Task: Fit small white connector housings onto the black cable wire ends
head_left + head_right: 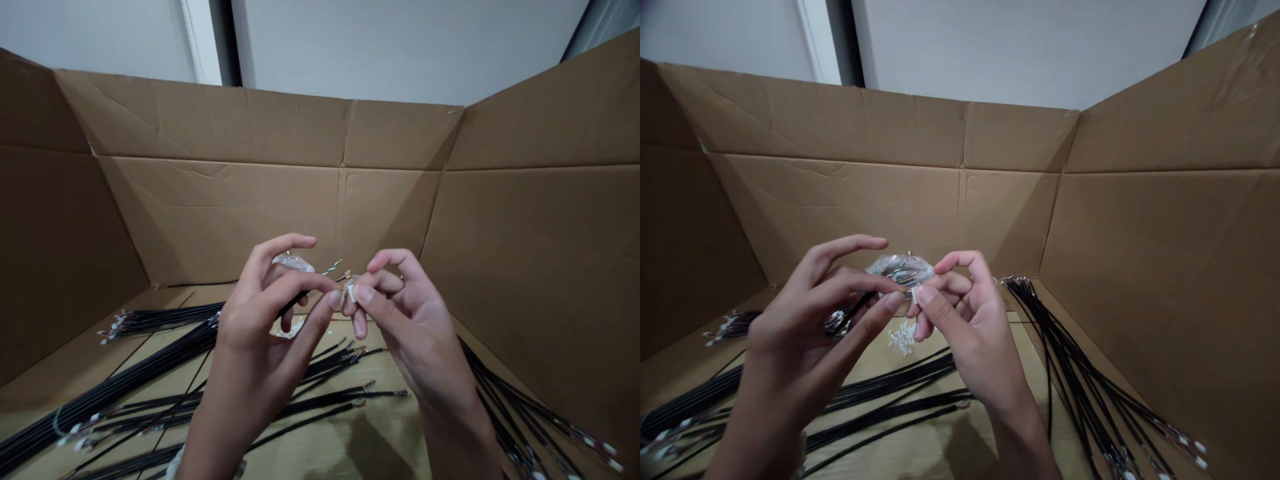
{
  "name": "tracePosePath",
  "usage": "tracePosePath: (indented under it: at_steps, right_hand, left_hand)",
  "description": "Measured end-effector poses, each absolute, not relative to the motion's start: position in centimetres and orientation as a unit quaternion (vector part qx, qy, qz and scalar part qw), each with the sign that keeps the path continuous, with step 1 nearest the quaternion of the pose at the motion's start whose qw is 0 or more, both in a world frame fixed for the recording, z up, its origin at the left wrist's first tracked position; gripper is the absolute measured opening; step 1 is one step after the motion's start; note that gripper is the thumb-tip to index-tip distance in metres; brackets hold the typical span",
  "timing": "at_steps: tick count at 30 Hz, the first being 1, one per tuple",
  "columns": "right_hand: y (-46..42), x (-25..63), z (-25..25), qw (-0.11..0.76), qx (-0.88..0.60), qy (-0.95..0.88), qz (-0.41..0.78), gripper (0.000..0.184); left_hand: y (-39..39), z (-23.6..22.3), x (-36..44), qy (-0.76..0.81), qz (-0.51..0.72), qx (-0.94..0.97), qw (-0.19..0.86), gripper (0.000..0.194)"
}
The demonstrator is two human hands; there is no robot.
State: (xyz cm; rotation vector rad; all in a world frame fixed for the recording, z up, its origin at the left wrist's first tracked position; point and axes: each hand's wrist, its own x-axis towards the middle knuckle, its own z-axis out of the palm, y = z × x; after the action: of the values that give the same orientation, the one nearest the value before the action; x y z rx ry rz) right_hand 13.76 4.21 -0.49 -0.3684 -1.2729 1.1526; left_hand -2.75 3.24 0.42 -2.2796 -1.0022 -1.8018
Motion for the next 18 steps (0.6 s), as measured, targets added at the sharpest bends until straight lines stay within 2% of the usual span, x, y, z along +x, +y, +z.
tracePosePath:
  at_steps: [10,18]
  right_hand:
    - [3.61,13.30,-0.01,0.660,-0.242,-0.600,0.382,0.008]
    - [3.49,12.91,0.11,0.667,-0.243,-0.592,0.382,0.009]
  left_hand:
    - [3.44,0.32,-2.67,-0.327,-0.583,-0.739,0.083,0.009]
    - [3.77,0.33,-2.14,-0.324,-0.595,-0.725,0.124,0.012]
